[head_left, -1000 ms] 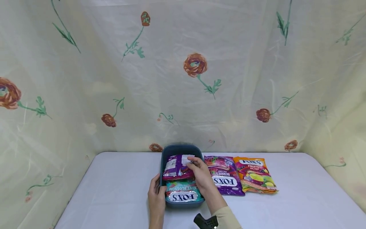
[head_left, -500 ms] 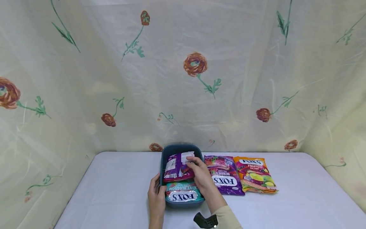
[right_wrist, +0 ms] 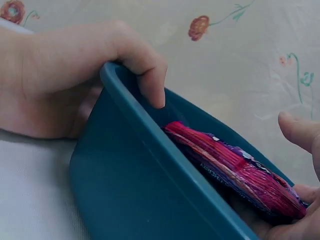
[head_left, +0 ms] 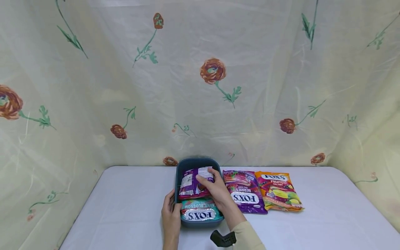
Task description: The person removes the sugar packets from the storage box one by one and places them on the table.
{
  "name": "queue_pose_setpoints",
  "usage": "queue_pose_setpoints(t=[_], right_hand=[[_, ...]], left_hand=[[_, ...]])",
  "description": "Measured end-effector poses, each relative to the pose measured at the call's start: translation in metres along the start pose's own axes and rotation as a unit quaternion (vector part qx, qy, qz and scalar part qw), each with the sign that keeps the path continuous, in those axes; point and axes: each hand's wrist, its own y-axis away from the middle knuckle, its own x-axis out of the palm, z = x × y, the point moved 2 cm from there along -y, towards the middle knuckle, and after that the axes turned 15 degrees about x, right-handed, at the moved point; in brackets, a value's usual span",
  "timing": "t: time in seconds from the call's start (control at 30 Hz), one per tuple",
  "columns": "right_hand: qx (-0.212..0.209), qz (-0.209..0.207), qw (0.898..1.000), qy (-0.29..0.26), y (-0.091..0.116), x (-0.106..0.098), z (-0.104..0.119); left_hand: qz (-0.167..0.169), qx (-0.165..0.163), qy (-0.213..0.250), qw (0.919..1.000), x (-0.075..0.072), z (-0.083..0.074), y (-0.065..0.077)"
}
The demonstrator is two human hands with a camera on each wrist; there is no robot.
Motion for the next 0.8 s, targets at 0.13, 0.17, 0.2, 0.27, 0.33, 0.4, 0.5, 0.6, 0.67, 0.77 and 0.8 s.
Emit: queue_pose_setpoints(t=[0.13,0.17,0.2,0.27,0.33,0.4,0.5,0.6,0.67,0.77,0.8], right_hand=[[0.003,-0.039,0.998,0.054,-0.005,0.001,0.002],[0.006,-0.046,0.997,0.063,-0.006,0.000,0.002],[0.008,-0.050,0.996,0.067,-0.008,0.000,0.003],[0.012,-0.050,0.996,0.066,-0.011,0.000,0.004],[0.015,-0.047,0.997,0.061,-0.013,0.000,0.004],[0.014,-0.043,0.997,0.055,-0.015,0.000,0.004],[0.007,-0.039,0.998,0.049,-0.015,0.000,0.004],[0.009,-0.038,0.998,0.041,-0.015,0.000,0.002],[0.010,-0.037,0.998,0.040,-0.014,0.001,0.003],[0.012,-0.030,0.999,0.029,-0.014,0.002,0.003],[0.013,-0.027,0.999,0.025,-0.014,0.002,0.003]], left_hand=[[0.002,-0.007,-0.008,0.9999,0.000,0.001,-0.001],[0.002,-0.007,-0.009,0.9999,0.000,0.002,-0.001],[0.002,-0.007,-0.010,0.9999,0.000,0.002,-0.001],[0.000,-0.002,-0.009,1.0000,0.001,0.002,-0.001],[-0.003,0.002,-0.006,1.0000,0.001,0.002,-0.001],[-0.005,0.005,-0.006,1.0000,0.001,0.002,-0.001],[-0.005,0.009,-0.004,0.9999,0.001,0.003,-0.001],[-0.004,0.009,-0.005,0.9999,0.000,0.003,-0.001],[-0.007,0.008,-0.004,0.9999,0.000,0.003,0.000],[-0.009,0.005,-0.006,0.9999,-0.001,0.003,-0.001],[-0.010,0.006,-0.008,0.9999,-0.001,0.003,-0.001]])
